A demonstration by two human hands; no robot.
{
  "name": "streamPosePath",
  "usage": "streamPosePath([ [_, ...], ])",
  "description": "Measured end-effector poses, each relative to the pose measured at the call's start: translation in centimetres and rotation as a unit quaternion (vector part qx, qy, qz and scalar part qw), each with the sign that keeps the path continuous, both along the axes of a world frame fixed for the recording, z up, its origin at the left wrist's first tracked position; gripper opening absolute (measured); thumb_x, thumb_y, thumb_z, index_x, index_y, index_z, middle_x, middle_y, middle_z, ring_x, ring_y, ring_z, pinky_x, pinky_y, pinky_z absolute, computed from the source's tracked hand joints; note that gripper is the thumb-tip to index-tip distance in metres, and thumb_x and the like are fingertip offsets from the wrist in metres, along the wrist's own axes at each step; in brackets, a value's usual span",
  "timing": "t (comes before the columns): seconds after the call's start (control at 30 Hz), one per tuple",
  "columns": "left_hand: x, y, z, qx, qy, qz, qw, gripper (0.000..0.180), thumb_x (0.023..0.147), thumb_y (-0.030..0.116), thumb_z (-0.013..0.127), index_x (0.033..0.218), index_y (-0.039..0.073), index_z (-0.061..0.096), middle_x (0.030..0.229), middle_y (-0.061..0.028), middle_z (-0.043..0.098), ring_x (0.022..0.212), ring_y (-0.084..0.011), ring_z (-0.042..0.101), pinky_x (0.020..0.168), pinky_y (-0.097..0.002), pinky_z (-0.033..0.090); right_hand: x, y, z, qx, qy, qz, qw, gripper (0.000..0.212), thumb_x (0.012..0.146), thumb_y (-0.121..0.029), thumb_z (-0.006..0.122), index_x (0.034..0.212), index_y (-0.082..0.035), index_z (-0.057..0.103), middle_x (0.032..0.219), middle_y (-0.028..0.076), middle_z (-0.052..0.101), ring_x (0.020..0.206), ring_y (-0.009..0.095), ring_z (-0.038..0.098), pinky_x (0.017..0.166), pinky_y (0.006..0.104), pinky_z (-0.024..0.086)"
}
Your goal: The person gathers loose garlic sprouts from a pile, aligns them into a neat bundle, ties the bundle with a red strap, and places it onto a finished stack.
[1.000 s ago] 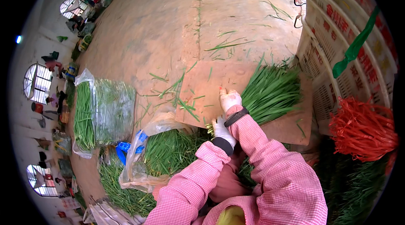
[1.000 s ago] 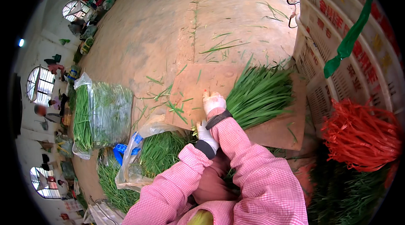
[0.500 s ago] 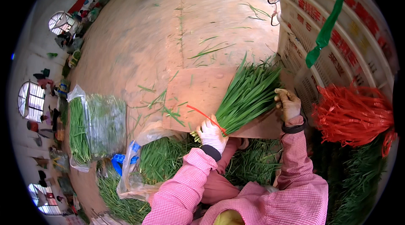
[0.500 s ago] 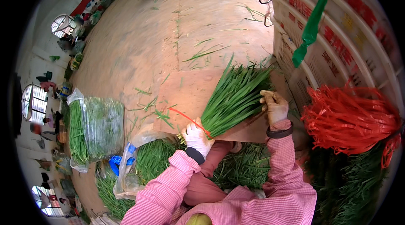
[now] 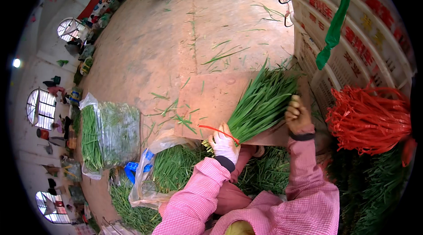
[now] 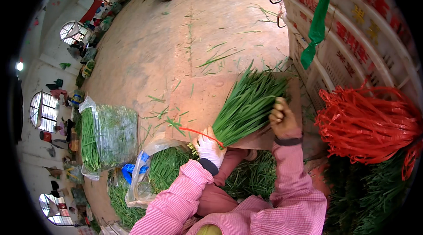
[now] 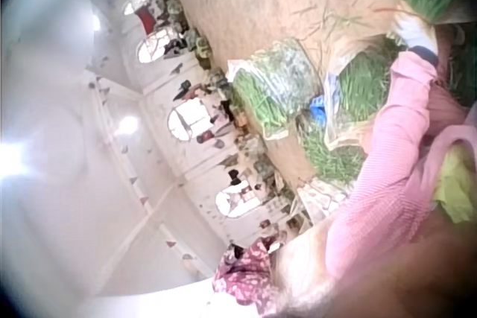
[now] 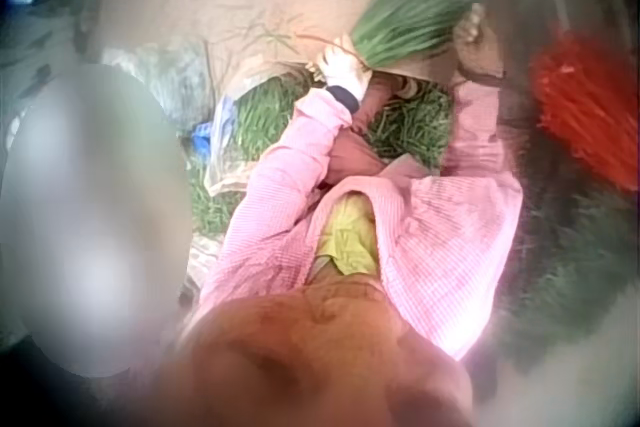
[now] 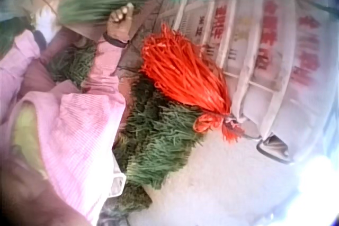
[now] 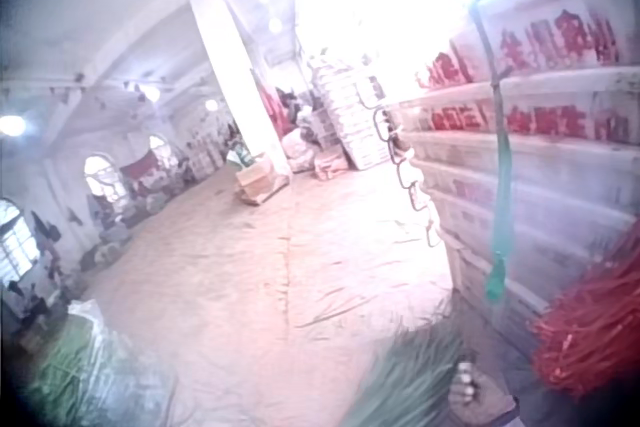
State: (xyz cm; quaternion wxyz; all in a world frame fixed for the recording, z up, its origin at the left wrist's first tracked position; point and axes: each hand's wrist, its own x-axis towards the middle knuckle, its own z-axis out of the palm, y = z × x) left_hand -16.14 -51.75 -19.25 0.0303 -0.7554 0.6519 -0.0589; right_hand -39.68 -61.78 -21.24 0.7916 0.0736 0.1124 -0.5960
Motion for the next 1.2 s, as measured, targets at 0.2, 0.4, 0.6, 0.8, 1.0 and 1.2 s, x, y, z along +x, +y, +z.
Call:
streamPosePath([
  [0.2, 0.1, 0.3, 0.2, -0.008, -0.002, 0.003, 1.000, 0.097, 0.054, 0.040, 0.075, 0.131, 0.001, 0.030, 0.128, -0.0084, 0.040, 0.113, -0.0227, 0.038, 0.096, -0.0430, 0.025, -1.9, 1.5, 5.1, -0.146, 0.530, 0.116, 0.827, 0.062, 0.085, -0.022, 0.058, 0.134, 0.000, 0.027, 0.067, 0.000, 0.056, 0.046, 0.006, 0.046, 0.040, 0.0176, 0.034],
  [0.4, -0.4, 0.4, -0.1, -0.014, -0.013, -0.001, 1.000, 0.095, 0.054, 0.040, 0.074, 0.131, 0.002, 0.031, 0.129, -0.0082, 0.040, 0.115, -0.0240, 0.039, 0.096, -0.0427, 0.025, 4.5, 0.0, 4.8, -0.234, 0.689, 0.058, 0.684, 0.079, 0.072, -0.018, 0.071, 0.138, -0.011, 0.028, 0.058, -0.001, 0.050, 0.049, 0.006, 0.043, 0.047, 0.0244, 0.040],
  [0.6, -0.8, 0.5, -0.9, -0.034, 0.015, -0.017, 0.999, 0.099, 0.051, 0.038, 0.077, 0.130, 0.000, 0.029, 0.125, -0.0109, 0.040, 0.117, -0.0254, 0.035, 0.098, -0.0459, 0.022, 6.9, -2.6, 3.5, -0.176, 0.338, 0.210, 0.900, 0.024, 0.086, -0.023, 0.050, 0.070, -0.006, 0.053, 0.051, -0.002, 0.042, 0.039, 0.009, 0.037, 0.040, 0.0245, 0.033],
  [0.8, -0.3, 0.6, -0.5, -0.041, 0.022, -0.017, 0.999, 0.097, 0.052, 0.038, 0.076, 0.129, 0.000, 0.031, 0.125, -0.0107, 0.040, 0.118, -0.0242, 0.035, 0.098, -0.0452, 0.022, -2.5, 3.1, 10.8, -0.353, 0.104, 0.014, 0.930, 0.015, 0.090, -0.027, 0.040, 0.085, -0.013, 0.044, 0.068, -0.003, 0.044, 0.055, 0.008, 0.046, 0.051, 0.0227, 0.038],
  [1.0, -0.1, 0.4, -1.7, -0.073, -0.006, -0.019, 0.997, 0.096, 0.052, 0.037, 0.076, 0.129, 0.001, 0.031, 0.125, -0.0100, 0.041, 0.117, -0.0249, 0.036, 0.098, -0.0446, 0.022, 1.6, 1.2, 11.7, -0.355, 0.874, -0.148, 0.298, 0.078, 0.063, -0.006, 0.071, 0.132, -0.008, 0.035, 0.125, 0.017, 0.047, 0.093, 0.026, 0.059, 0.067, 0.0316, 0.051],
  [1.2, -0.9, 0.3, -1.8, -0.086, -0.001, -0.029, 0.996, 0.097, 0.051, 0.038, 0.076, 0.130, 0.001, 0.031, 0.127, -0.0095, 0.040, 0.116, -0.0250, 0.037, 0.097, -0.0448, 0.024, 6.5, -4.3, 3.6, -0.436, 0.894, -0.015, 0.103, 0.014, 0.075, -0.007, 0.049, 0.086, -0.007, 0.057, 0.069, 0.005, 0.056, 0.063, 0.023, 0.059, 0.053, 0.0354, 0.048],
])
